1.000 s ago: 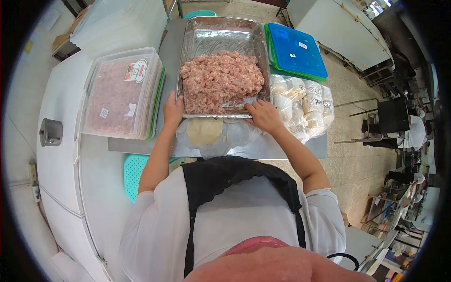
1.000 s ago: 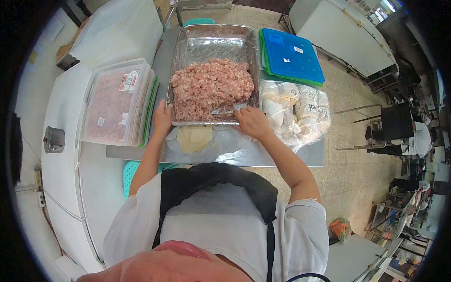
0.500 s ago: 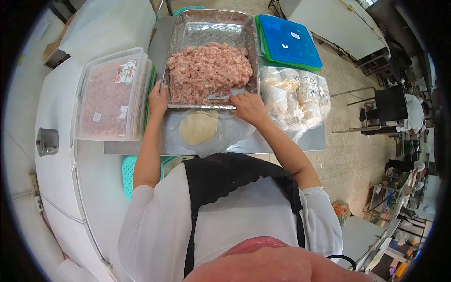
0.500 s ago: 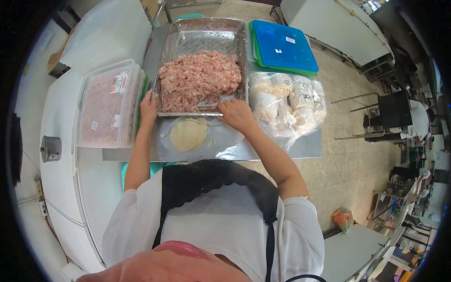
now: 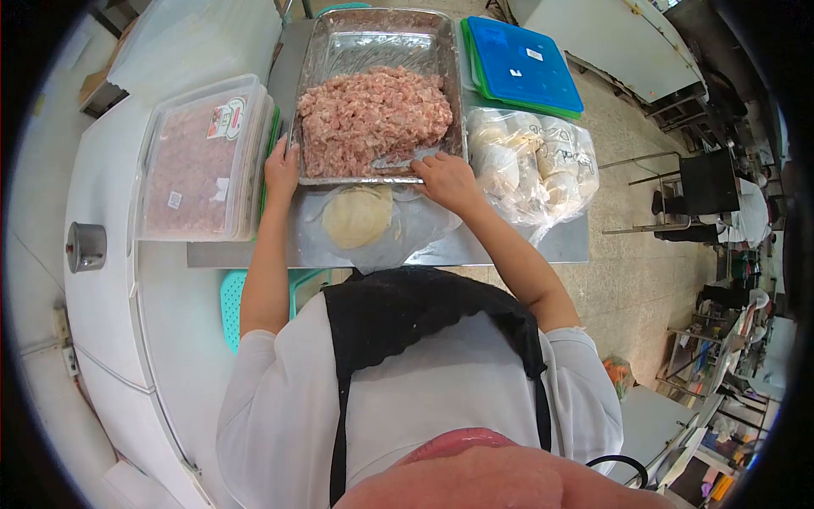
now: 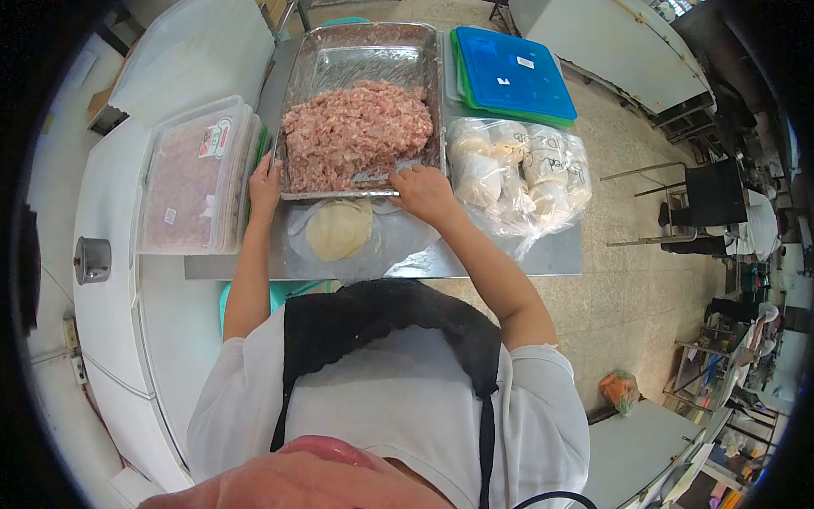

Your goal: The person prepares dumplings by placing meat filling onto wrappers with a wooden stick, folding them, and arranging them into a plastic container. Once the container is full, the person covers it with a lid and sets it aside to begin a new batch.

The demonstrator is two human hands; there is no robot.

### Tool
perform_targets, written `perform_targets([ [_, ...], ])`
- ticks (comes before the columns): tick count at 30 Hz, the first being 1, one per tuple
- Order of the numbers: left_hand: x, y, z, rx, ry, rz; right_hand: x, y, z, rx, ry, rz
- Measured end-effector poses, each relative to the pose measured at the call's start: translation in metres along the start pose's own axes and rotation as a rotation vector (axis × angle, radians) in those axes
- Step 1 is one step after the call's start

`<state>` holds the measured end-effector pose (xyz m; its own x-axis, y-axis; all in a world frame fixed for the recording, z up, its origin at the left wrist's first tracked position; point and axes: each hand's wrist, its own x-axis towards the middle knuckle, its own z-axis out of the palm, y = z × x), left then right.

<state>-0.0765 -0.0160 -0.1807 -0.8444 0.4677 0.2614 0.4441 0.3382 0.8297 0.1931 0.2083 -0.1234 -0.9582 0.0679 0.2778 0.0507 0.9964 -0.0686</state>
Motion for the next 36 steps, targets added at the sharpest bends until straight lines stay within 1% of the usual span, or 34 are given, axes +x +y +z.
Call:
perform_targets([
  [1, 0.0, 0.0, -0.001, 0.003, 0.0, -0.008, 0.0, 0.0, -0.001, 0.01, -0.013, 0.008],
  [3, -0.004, 0.006, -0.005, 0.166, 0.005, -0.02, 0.003, 0.0, -0.005, 0.028, -0.033, 0.012],
  [4, -0.01, 0.009, -0.008, 0.17, 0.005, -0.031, 0.005, 0.002, -0.007, 0.057, -0.075, 0.027],
  [7, -0.041, 0.054, -0.025, 0.115, 0.001, -0.083, 0.011, 0.004, -0.023, 0.11, -0.144, 0.053],
  [9, -0.064, 0.084, -0.032, 0.346, 0.228, 0.36, 0.019, 0.018, -0.029, 0.08, -0.314, 0.066],
  [10, -0.075, 0.098, -0.036, 0.319, 0.138, 0.408, 0.024, 0.023, -0.039, 0.01, -0.325, 0.031],
  [11, -0.086, 0.095, -0.032, 0.267, -0.003, 0.432, 0.031, 0.024, -0.055, 0.009, -0.33, 0.024],
  [13, -0.111, 0.082, -0.013, 0.167, -0.24, 0.448, 0.046, 0.025, -0.082, -0.013, -0.501, 0.062],
  [14, -0.122, 0.08, -0.003, 0.122, -0.34, 0.442, 0.05, 0.033, -0.075, -0.072, -0.432, 0.002],
  [15, -0.128, 0.083, 0.004, 0.121, -0.332, 0.443, 0.056, 0.03, -0.073, -0.077, -0.429, -0.002],
  [17, -0.133, 0.087, 0.013, 0.188, -0.349, 0.379, 0.07, 0.018, -0.068, -0.257, -0.364, 0.026],
  [18, -0.132, 0.08, 0.017, 0.161, -0.313, 0.378, 0.064, 0.011, -0.055, -0.185, -0.288, -0.064],
  [20, -0.126, 0.065, 0.02, 0.101, -0.339, 0.37, 0.045, -0.011, -0.035, -0.134, -0.288, -0.084],
  [22, -0.12, 0.06, 0.018, 0.041, -0.363, 0.352, 0.041, -0.019, -0.042, -0.079, -0.295, -0.112],
  [24, -0.116, 0.061, 0.015, -0.009, -0.459, 0.172, 0.048, -0.016, -0.075, -0.179, -0.413, -0.07],
  [25, -0.114, 0.062, 0.013, -0.006, -0.462, 0.176, 0.056, -0.016, -0.086, -0.178, -0.409, -0.066],
  [27, -0.113, 0.068, 0.011, -0.08, -0.463, 0.22, 0.073, -0.009, -0.099, -0.147, -0.263, 0.018],
  [28, -0.112, 0.071, 0.01, -0.079, -0.468, 0.227, 0.076, 0.0, -0.08, -0.127, -0.213, -0.015],
  [29, -0.11, 0.074, 0.01, -0.056, -0.409, 0.323, 0.068, -0.001, -0.056, -0.129, -0.209, -0.006],
  [30, -0.108, 0.077, 0.009, -0.032, -0.351, 0.417, 0.06, -0.008, -0.03, -0.078, -0.207, -0.065],
  [31, -0.106, 0.082, 0.006, -0.031, -0.36, 0.425, 0.054, -0.016, -0.017, -0.025, -0.202, -0.124],
  [32, -0.104, 0.089, 0.003, -0.069, -0.362, 0.362, 0.051, -0.028, -0.028, -0.066, -0.23, -0.134],
  [33, -0.103, 0.092, 0.002, -0.108, -0.359, 0.294, 0.053, -0.023, -0.038, -0.066, -0.23, -0.133],
  [34, -0.103, 0.088, 0.003, -0.107, -0.361, 0.289, 0.053, -0.015, -0.048, -0.078, -0.306, -0.076],
  [35, -0.103, 0.082, 0.004, -0.291, -0.402, -0.003, 0.058, -0.01, -0.059, -0.088, -0.384, -0.02],
  [36, -0.101, 0.079, 0.003, -0.47, -0.433, -0.298, 0.072, -0.011, -0.078, -0.1, -0.491, 0.089],
])
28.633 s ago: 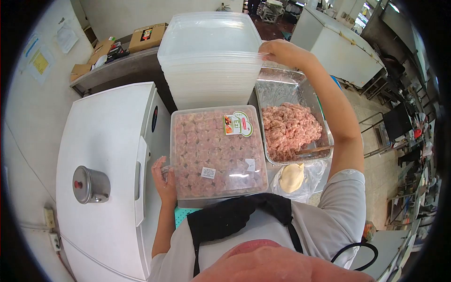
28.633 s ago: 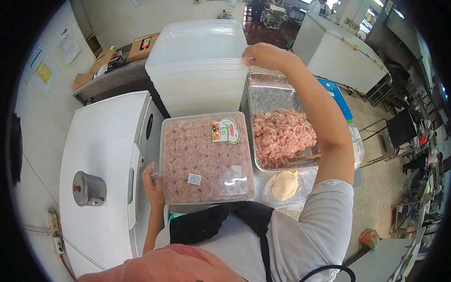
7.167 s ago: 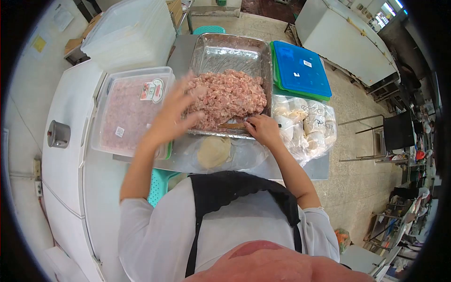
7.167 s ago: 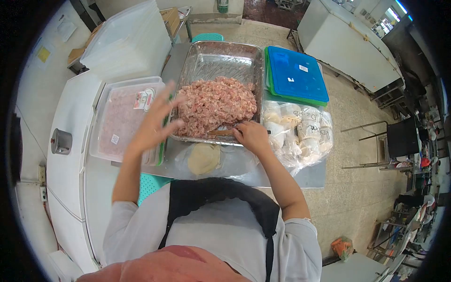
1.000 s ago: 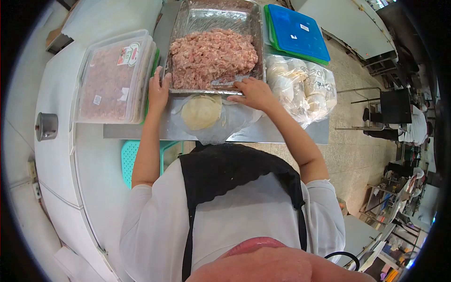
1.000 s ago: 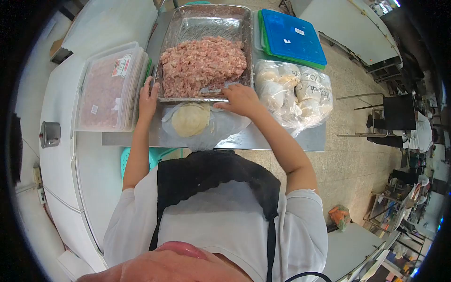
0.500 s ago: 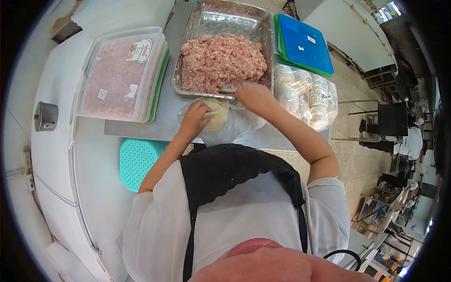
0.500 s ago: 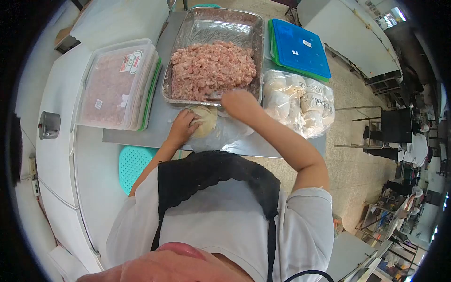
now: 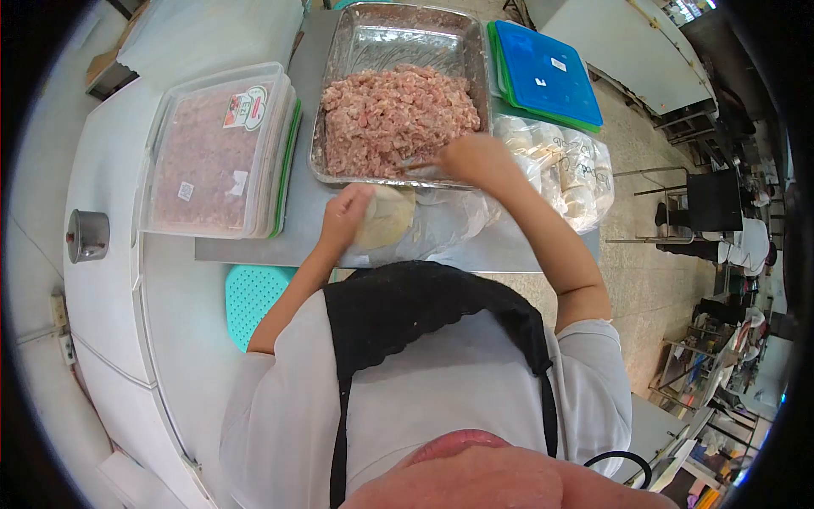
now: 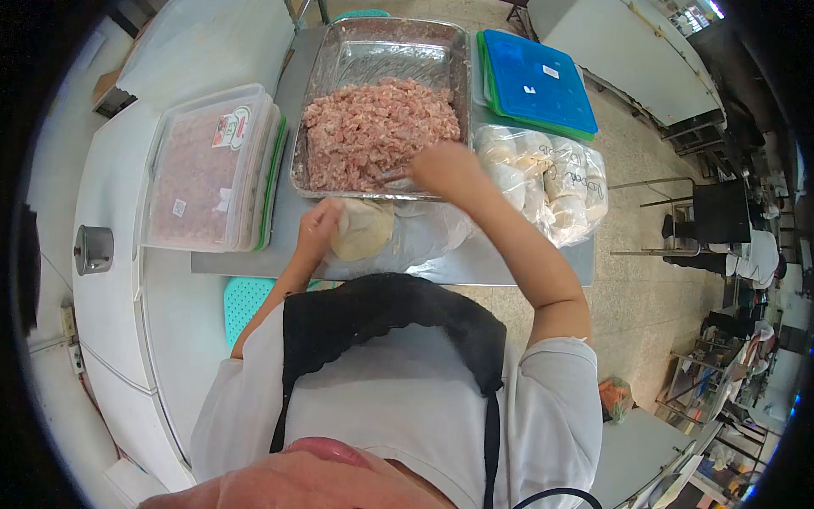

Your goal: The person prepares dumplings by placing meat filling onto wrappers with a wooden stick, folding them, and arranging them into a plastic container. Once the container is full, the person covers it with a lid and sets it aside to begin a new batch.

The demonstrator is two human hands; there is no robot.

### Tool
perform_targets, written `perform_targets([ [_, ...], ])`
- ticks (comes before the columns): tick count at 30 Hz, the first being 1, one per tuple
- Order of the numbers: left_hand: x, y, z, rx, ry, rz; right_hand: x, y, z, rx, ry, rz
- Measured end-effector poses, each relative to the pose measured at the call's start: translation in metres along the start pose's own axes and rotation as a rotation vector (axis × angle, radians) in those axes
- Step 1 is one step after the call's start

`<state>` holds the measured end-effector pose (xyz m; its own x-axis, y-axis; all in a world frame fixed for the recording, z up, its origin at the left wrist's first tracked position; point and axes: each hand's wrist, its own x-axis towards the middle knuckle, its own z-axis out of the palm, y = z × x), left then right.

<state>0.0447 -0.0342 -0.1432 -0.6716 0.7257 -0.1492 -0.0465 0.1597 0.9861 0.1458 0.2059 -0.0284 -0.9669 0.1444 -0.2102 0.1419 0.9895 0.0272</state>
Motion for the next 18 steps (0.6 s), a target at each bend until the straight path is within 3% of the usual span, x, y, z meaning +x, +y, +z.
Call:
perform_targets([
  [1, 0.003, 0.0, -0.004, -0.001, 0.003, -0.007, 0.005, 0.002, 0.003, 0.003, -0.006, -0.004],
  [3, 0.008, 0.012, -0.011, -0.876, -0.042, -0.293, 0.013, 0.006, 0.016, 0.011, 0.125, -0.005],
  [4, 0.006, 0.013, -0.013, -0.878, -0.04, -0.293, 0.012, 0.001, 0.031, 0.01, 0.124, -0.007],
  [6, 0.004, 0.016, -0.017, -0.549, 0.078, -0.07, 0.006, -0.016, 0.057, 0.0, 0.22, -0.184],
  [9, 0.001, 0.03, -0.033, -0.614, 0.199, -0.083, 0.009, 0.008, 0.028, 0.061, 0.061, -0.031],
  [12, 0.007, 0.036, -0.049, -0.805, 0.367, -0.042, 0.024, 0.014, 0.04, 0.076, 0.126, -0.023],
  [17, 0.017, 0.037, -0.052, -0.791, 0.452, 0.093, 0.011, -0.017, 0.059, 0.19, 0.084, -0.042],
  [18, 0.02, 0.035, -0.05, -0.733, 0.465, 0.128, 0.005, -0.009, 0.058, 0.401, 0.09, -0.038],
])
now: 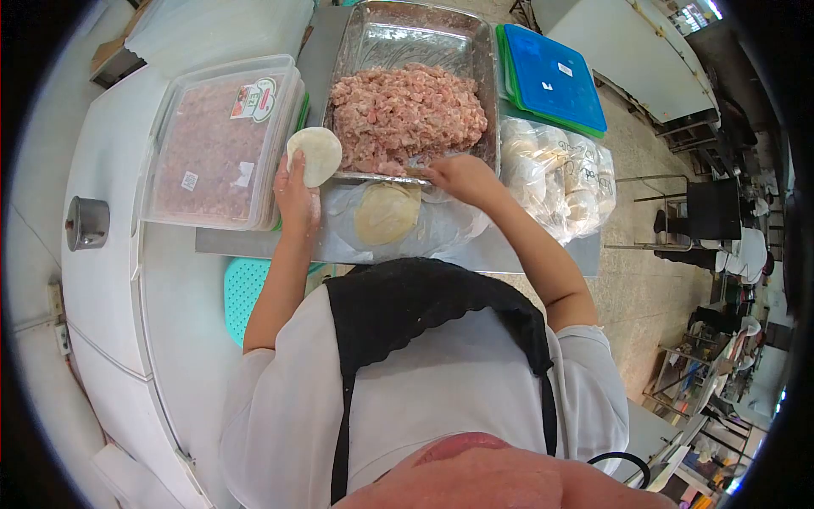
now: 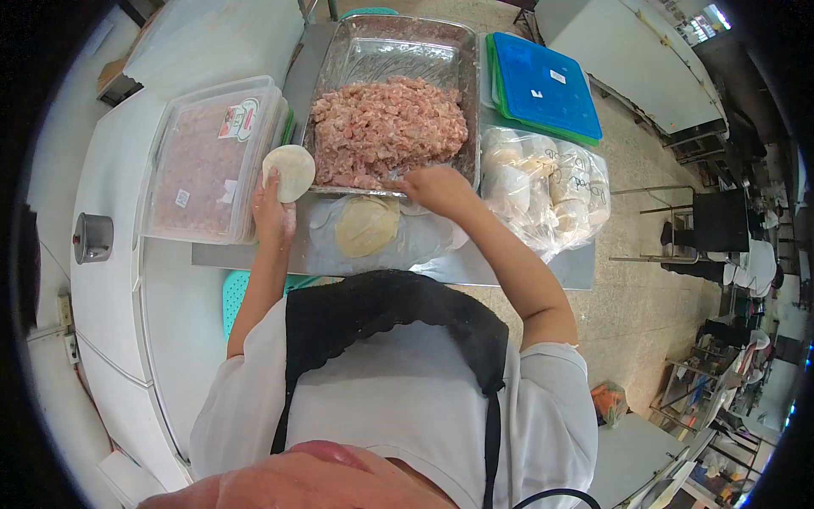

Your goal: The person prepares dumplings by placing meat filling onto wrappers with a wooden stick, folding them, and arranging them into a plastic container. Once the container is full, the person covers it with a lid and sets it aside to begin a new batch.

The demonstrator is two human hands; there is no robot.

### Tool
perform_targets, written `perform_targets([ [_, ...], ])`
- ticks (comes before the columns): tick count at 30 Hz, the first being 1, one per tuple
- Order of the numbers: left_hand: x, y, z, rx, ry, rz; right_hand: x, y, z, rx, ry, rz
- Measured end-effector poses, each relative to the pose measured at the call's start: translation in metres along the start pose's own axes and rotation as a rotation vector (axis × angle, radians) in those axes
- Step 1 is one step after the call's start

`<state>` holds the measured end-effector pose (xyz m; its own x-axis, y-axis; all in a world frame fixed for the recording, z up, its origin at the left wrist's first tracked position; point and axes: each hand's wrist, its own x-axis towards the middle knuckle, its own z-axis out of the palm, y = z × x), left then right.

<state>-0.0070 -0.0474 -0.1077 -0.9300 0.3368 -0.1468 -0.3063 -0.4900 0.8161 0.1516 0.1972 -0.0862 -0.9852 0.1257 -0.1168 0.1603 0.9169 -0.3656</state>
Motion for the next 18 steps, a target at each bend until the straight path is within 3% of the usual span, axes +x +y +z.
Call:
perform_targets([
  [1, 0.001, -0.003, 0.002, -0.001, -0.002, 0.002, -0.005, 0.006, -0.004, 0.211, 0.012, 0.011],
  [5, 0.003, -0.012, 0.016, -0.027, 0.08, 0.024, -0.01, 0.025, -0.018, 0.431, -0.026, 0.06],
  [7, 0.01, -0.015, 0.02, -0.031, 0.07, 0.024, -0.002, 0.028, -0.018, -0.13, 0.004, 0.118],
  [11, 0.021, -0.023, 0.032, -0.01, 0.024, 0.054, -0.013, 0.024, -0.001, -0.165, -0.027, 0.057],
  [13, 0.022, -0.024, 0.042, -0.004, 0.006, 0.058, -0.024, 0.036, -0.008, 0.239, 0.019, -0.034],
  [14, 0.022, -0.025, 0.047, -0.022, -0.019, 0.024, -0.029, 0.04, -0.011, 0.235, 0.024, -0.033],
  [16, 0.024, -0.03, 0.058, -0.048, -0.042, -0.004, -0.039, 0.046, -0.018, 0.624, -0.048, 0.146],
  [18, 0.025, -0.038, 0.077, -0.135, -0.201, -0.162, -0.044, 0.033, -0.04, 0.727, 0.011, 0.205],
])
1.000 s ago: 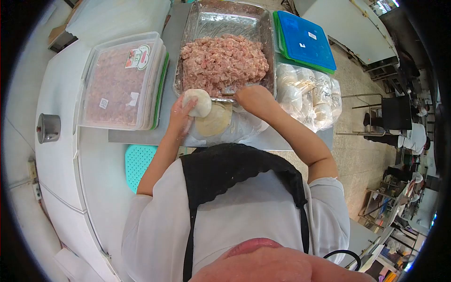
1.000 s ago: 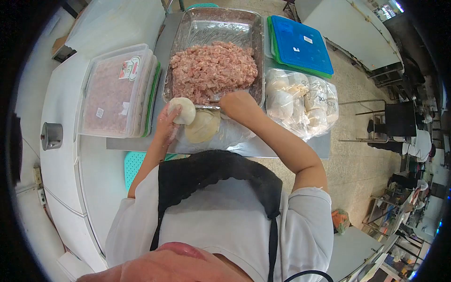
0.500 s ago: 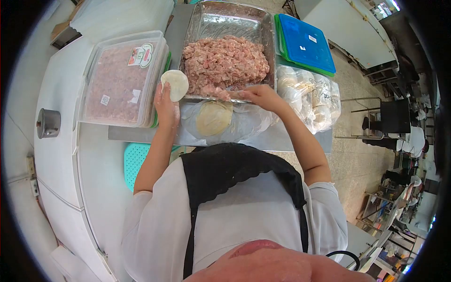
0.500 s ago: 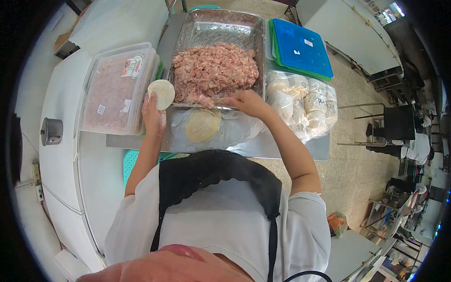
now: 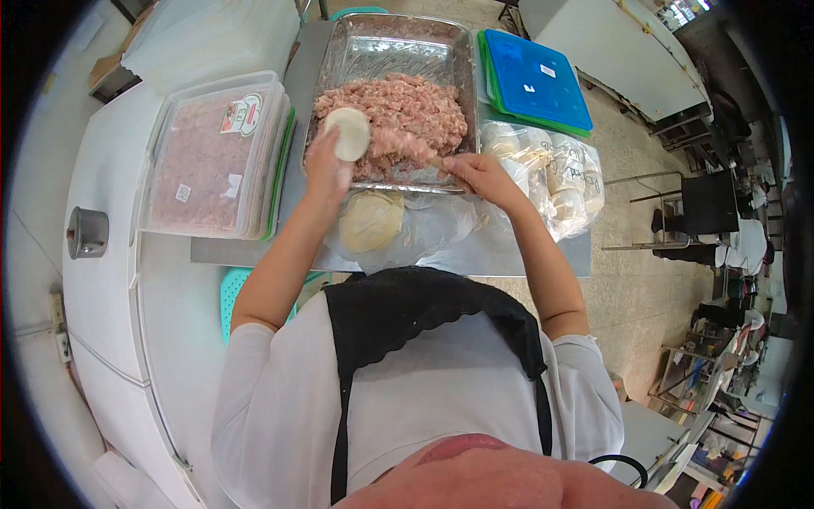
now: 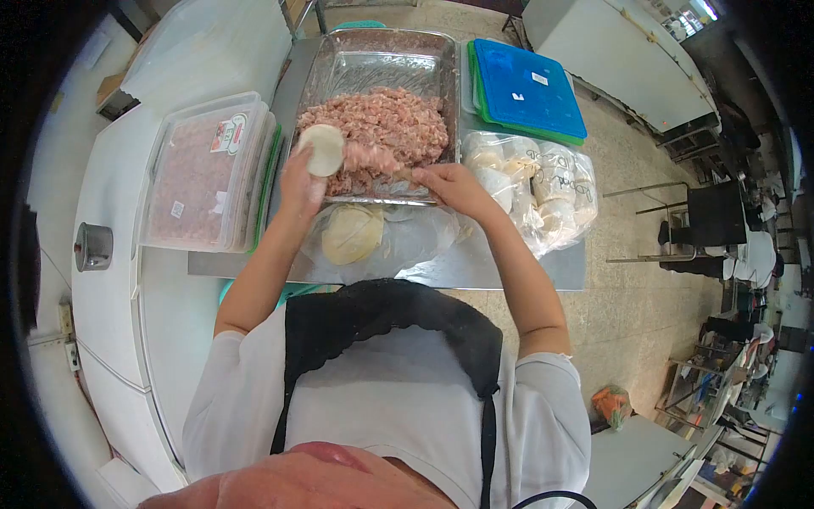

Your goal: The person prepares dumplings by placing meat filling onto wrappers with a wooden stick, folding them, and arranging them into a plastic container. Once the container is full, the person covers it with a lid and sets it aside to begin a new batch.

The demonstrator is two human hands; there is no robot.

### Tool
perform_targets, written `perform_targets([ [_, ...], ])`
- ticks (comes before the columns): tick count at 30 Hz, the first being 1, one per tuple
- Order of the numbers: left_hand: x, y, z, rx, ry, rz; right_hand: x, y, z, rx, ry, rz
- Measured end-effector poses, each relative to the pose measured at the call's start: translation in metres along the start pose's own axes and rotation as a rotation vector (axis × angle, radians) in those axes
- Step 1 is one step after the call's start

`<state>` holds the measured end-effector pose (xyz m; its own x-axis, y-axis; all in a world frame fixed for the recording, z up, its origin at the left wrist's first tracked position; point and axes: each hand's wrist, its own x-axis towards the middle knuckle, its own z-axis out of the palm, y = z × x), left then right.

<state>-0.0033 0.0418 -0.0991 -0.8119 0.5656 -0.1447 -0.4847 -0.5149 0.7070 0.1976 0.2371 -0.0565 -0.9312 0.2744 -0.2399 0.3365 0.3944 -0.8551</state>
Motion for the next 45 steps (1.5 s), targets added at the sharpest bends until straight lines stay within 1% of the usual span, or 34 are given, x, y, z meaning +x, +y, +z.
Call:
perform_targets([
  [1, 0.002, -0.007, 0.012, -0.002, 0.001, 0.003, -0.002, -0.008, -0.003, 0.115, 0.065, 0.041],
  [3, 0.002, -0.014, 0.048, -0.2, -0.037, -0.199, 0.008, -0.009, -0.005, 0.155, 0.118, 0.023],
  [4, 0.001, -0.015, 0.061, -0.201, -0.041, -0.2, 0.012, -0.009, -0.004, 0.197, 0.172, 0.007],
  [5, 0.0, -0.016, 0.073, -0.324, -0.131, -0.204, 0.014, -0.009, 0.003, 0.196, 0.177, 0.008],
  [6, 0.0, -0.017, 0.08, -0.447, -0.22, -0.208, 0.017, -0.007, 0.014, 0.135, 0.3, -0.131],
  [7, 0.013, -0.025, 0.07, -0.449, -0.222, -0.211, 0.02, 0.0, 0.022, 0.071, 0.419, -0.271],
  [8, 0.035, -0.038, 0.051, -0.681, -0.502, -0.312, 0.028, 0.02, 0.03, -0.007, 0.462, -0.323],
  [9, 0.04, -0.038, 0.047, -0.909, -0.784, -0.409, 0.023, 0.013, 0.026, -0.009, 0.46, -0.321],
  [10, 0.04, -0.039, 0.043, -0.91, -0.784, -0.407, 0.013, 0.006, 0.017, -0.186, 0.382, -0.283],
  [11, 0.029, -0.025, 0.052, -0.707, -0.434, -0.357, 0.003, -0.006, 0.009, -0.362, 0.303, -0.244],
  [12, 0.024, -0.017, 0.056, -0.495, -0.09, -0.299, -0.007, -0.02, 0.002, -0.362, 0.303, -0.246],
  [13, 0.031, -0.021, 0.046, -0.495, -0.09, -0.298, -0.018, -0.035, -0.005, -0.542, 0.246, -0.132],
  [14, 0.036, -0.021, 0.039, -0.445, -0.06, -0.212, -0.022, -0.043, -0.008, -0.721, 0.187, -0.014],
  [15, 0.04, -0.024, 0.033, -0.393, -0.03, -0.129, -0.02, -0.044, -0.005, -0.722, 0.186, -0.012],
  [16, 0.045, -0.028, 0.028, -0.394, -0.029, -0.133, -0.017, -0.046, 0.003, -0.683, 0.316, -0.158],
  [17, 0.034, -0.014, 0.045, -0.443, -0.036, -0.153, -0.016, -0.047, 0.008, -0.639, 0.443, -0.303],
  [18, 0.027, -0.005, 0.05, -0.491, -0.041, -0.175, -0.012, -0.046, 0.007, -0.637, 0.44, -0.295],
  [19, 0.031, -0.004, 0.038, -0.491, -0.04, -0.178, -0.004, -0.045, -0.004, -0.67, 0.337, -0.28],
  [20, 0.044, -0.003, 0.013, -0.607, -0.166, -0.21, 0.003, -0.044, -0.015, -0.705, 0.232, -0.268],
  [21, 0.059, -0.002, -0.012, -0.721, -0.293, -0.241, 0.007, -0.043, -0.023, -0.707, 0.23, -0.268],
  [22, 0.076, -0.001, -0.035, -0.889, -0.725, -0.249, 0.009, -0.043, -0.028, -0.831, 0.112, -0.171],
  [23, 0.07, 0.008, -0.029, -0.888, -0.722, -0.256, 0.012, -0.042, -0.03, -0.948, -0.006, -0.07],
  [25, 0.047, 0.038, 0.0, -0.357, 0.058, 0.016, 0.026, -0.021, -0.007, -0.971, 0.005, 0.003],
  [27, 0.036, 0.044, 0.003, -0.321, 0.049, 0.024, 0.033, -0.004, 0.014, -1.072, -0.04, 0.046],
  [28, 0.036, 0.045, 0.0, -0.272, 0.064, 0.065, 0.028, 0.001, 0.02, -0.966, -0.025, -0.017],
  [29, 0.035, 0.044, -0.004, -0.224, 0.083, 0.105, 0.028, 0.001, 0.018, -0.967, -0.025, -0.014],
  [31, 0.03, 0.041, -0.012, -0.21, 0.09, 0.085, 0.022, 0.006, 0.012, -0.681, -0.093, -0.014],
  [32, 0.03, 0.039, -0.016, -0.198, 0.094, 0.071, 0.016, 0.0, 0.008, -0.639, -0.077, -0.001],
  [33, 0.032, 0.036, -0.021, -0.2, 0.093, 0.071, 0.013, -0.007, 0.003, -0.642, -0.076, 0.0],
  [36, 0.034, 0.03, -0.025, -0.252, 0.01, 0.026, 0.011, -0.017, 0.0, -1.02, 0.041, 0.101],
  [40, 0.035, 0.02, -0.021, -0.234, 0.007, -0.015, 0.007, -0.014, 0.016, -0.951, 0.003, 0.079],
  [42, 0.034, 0.015, -0.02, -0.165, -0.006, -0.054, 0.003, -0.018, 0.014, -0.446, 0.01, 0.074],
  [43, 0.034, 0.012, -0.017, -0.168, -0.009, -0.055, 0.0, -0.021, 0.013, -0.45, 0.012, 0.075],
  [45, 0.033, 0.006, -0.008, -0.31, -0.102, -0.201, -0.005, -0.046, 0.013, -0.278, 0.134, 0.202],
])
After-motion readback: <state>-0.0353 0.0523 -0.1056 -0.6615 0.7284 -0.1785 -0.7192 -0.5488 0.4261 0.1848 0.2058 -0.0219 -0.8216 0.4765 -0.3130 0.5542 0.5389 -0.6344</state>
